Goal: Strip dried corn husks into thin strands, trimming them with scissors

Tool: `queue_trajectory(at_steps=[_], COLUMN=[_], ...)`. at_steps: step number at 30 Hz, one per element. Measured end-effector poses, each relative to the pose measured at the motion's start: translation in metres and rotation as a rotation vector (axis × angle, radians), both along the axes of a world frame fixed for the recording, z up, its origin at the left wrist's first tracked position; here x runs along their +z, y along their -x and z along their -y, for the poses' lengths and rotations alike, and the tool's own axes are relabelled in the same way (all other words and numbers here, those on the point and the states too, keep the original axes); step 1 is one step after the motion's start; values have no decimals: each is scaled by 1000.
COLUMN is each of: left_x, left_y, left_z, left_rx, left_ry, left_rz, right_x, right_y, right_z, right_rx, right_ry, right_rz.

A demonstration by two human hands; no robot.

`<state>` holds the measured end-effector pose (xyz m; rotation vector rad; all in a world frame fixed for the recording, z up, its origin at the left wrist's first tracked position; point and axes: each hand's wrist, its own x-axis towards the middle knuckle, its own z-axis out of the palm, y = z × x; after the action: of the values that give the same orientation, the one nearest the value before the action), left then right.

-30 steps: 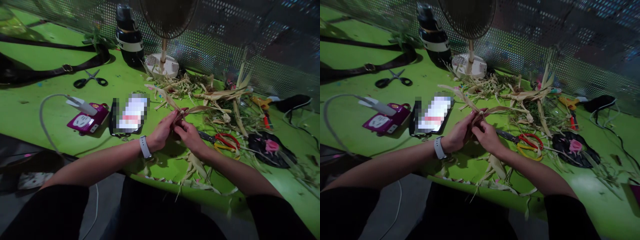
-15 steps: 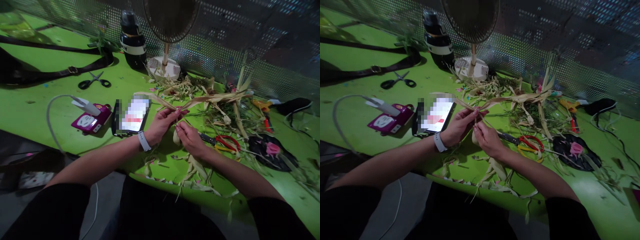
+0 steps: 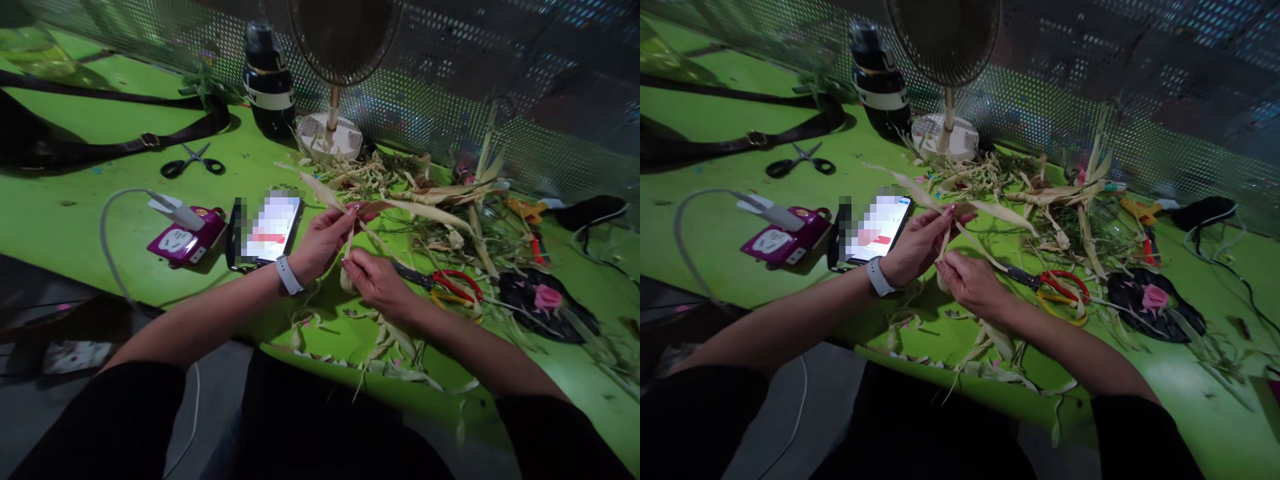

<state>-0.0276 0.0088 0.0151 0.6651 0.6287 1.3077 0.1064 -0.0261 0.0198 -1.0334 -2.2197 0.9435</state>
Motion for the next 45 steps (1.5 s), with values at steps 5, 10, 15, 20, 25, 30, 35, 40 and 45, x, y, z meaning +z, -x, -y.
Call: queue_trajectory(at_steps=[5,10,15,20,25,30,35,40,45], left_x=[5,-7,-10,-10,-7,-1,-2,-3,4], left_y=[3,3,3,-1,3,14,11,7,12], left_z=[3,1,-1,2,0,-6,-3,-1,0], left_rx=[-112,-93,-40,-48,-94,-93,-192,-268,-386], left_ry=[66,-56,-80,-134,-150,-47,-127,-224,-270], left_rz=[47,-41,-182,-173,-190,-223,-291,-343,-444], right_x=[-10,-7,-2,-1,10,35,40,27,22], right_y=[-10,-14,-13,-13,-15,-39,-52,-37,-34], right_z=[-15,-18,-10,-4,-7,-31,-46,-38,-39], right_rx=[-236,-418,-296,-206,-111,112,-24,-254,-392], right_ry=[384,253,144,-66,-265,-18,94,-17,175], right_rz=[-318,-423,-182,-13,102,273,86,35,-141])
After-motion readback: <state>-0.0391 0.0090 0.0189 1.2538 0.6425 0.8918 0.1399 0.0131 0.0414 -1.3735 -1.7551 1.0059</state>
